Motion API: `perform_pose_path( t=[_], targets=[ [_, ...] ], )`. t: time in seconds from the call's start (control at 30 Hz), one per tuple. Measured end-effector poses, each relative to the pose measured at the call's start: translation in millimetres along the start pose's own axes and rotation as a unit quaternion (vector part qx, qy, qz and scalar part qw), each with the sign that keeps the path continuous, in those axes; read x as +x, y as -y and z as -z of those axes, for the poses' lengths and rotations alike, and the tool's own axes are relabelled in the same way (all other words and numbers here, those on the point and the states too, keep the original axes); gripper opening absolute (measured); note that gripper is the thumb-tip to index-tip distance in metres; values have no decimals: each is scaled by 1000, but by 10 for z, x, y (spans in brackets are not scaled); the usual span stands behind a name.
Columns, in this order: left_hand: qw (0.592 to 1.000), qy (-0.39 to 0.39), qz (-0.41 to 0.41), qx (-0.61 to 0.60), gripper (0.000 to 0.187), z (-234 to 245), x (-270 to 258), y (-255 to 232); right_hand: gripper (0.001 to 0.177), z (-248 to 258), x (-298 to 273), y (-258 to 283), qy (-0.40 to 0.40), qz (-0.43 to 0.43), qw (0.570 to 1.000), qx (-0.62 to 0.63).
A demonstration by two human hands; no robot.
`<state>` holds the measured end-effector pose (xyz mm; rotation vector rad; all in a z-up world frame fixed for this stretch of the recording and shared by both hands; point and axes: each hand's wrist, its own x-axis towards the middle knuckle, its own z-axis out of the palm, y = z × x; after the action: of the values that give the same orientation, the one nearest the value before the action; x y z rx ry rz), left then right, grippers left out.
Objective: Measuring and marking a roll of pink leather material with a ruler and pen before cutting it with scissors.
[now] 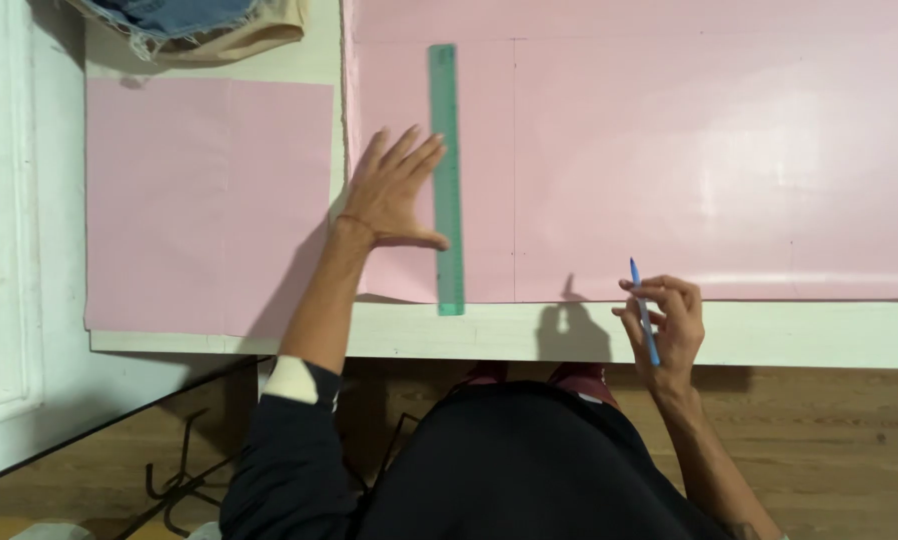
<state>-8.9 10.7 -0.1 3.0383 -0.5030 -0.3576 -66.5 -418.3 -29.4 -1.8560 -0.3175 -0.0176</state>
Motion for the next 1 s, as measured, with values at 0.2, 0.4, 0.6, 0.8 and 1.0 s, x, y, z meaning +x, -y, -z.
perform_pose_path(
  t=[0.2,0.4,0.6,0.8,1.0],
  targets=[
    [991,-28,89,-91,146,-23,-637,212,21,-106,-461,-101,68,39,987,-140],
    [951,-123,227,-168,97,-181,-1039,-341,33,-348,-456,538,153,40,974,-161],
    [879,-255,342,-214,60,-470,-1297,-940,39,-455,-459,531,202,103,965,-131],
    [891,-313,312,-99,46,-579,-1300,-1205,42,-496,-417,717,266,149,949,-86],
    [879,-304,359,-81,58,-393,-1199,-1251,40,-476,-477,596,254,216,933,-139]
  ],
)
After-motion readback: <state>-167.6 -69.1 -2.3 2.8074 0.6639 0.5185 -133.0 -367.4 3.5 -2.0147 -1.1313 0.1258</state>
